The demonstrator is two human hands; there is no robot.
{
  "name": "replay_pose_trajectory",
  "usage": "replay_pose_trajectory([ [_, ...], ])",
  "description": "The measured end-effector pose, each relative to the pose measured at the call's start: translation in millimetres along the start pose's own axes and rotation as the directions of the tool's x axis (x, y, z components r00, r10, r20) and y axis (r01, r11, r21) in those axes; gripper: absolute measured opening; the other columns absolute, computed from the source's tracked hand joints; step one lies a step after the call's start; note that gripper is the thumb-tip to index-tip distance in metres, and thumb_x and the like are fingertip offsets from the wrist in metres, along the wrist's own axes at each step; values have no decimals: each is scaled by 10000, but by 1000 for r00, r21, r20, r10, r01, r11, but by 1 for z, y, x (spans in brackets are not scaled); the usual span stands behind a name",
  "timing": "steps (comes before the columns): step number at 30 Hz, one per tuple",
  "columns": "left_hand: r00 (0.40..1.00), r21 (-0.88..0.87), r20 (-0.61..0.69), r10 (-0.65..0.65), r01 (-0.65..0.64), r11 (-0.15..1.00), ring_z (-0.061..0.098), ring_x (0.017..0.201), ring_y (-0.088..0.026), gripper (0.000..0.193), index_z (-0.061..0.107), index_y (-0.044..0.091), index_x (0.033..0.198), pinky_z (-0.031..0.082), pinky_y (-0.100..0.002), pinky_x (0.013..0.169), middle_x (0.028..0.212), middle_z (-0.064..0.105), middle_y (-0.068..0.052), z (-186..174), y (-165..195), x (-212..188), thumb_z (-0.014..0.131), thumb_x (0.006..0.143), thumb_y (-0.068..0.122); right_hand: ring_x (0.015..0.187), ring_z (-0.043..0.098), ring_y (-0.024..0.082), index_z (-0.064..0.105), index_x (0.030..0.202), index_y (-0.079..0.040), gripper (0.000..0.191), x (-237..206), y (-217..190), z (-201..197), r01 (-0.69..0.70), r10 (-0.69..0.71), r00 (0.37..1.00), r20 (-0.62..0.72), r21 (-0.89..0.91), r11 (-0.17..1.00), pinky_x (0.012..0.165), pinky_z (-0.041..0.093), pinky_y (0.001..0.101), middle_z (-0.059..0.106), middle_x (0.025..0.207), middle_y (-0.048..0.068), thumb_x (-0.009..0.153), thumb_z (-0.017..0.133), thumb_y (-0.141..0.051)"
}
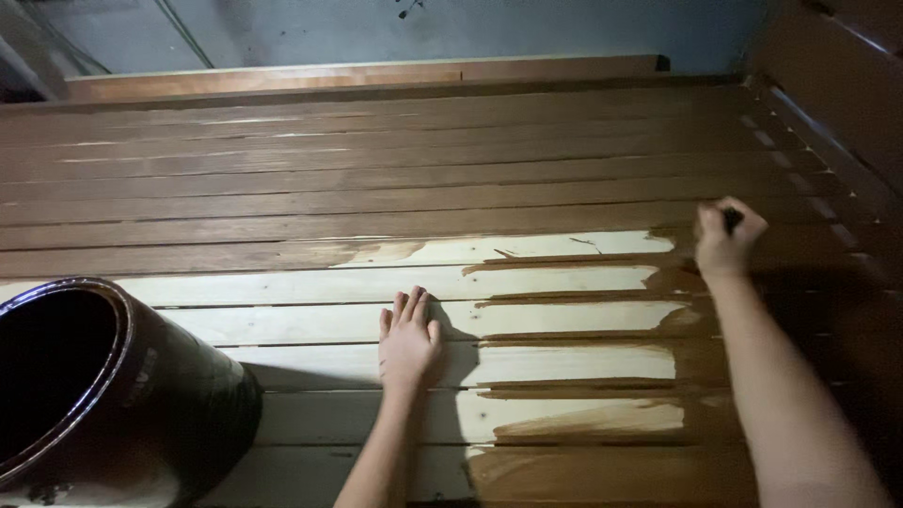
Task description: The person applies brown stain to a wooden slatted surface using a brush. They repeatedly dip the brush into a container of stain and spread it across the planks, gradually covering more area.
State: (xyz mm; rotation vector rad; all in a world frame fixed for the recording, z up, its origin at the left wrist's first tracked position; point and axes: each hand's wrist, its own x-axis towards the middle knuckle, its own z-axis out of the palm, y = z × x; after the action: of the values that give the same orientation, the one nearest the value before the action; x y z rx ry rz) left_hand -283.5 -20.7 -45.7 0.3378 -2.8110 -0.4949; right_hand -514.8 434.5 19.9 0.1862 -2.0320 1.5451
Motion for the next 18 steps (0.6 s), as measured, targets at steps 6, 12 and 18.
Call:
replay_pose_trajectory([
  [6,993,61,-80,85,-80,995,254,1474,-289,626,417,94,1495,167,-510,1182,1652,341,-56,11,-4,6,477,920,335,785,538,123,460,938,-177,197,-55,-5,63,48,-16,991,-130,239,970,661,552,301,483,952,23,828,614,-124],
  [12,980,-97,-187,63,-82,992,285,1515,-309,633,454,94,1512,190,-503,1229,1596,412,-84,20,-16,1,500,907,276,586,574,100,600,766,-182,357,-191,-111,223,-145,59,983,176,530,835,530,484,298,594,661,-42,895,677,-507],
  [18,981,-91,-194,27,-45,995,293,1510,-319,590,490,93,1481,194,-507,1230,1586,428,-89,17,-20,2,491,915,261,657,577,92,610,780,-205,569,-178,-88,176,147,-191,969,157,254,956,573,480,300,595,702,-39,922,490,-743],
])
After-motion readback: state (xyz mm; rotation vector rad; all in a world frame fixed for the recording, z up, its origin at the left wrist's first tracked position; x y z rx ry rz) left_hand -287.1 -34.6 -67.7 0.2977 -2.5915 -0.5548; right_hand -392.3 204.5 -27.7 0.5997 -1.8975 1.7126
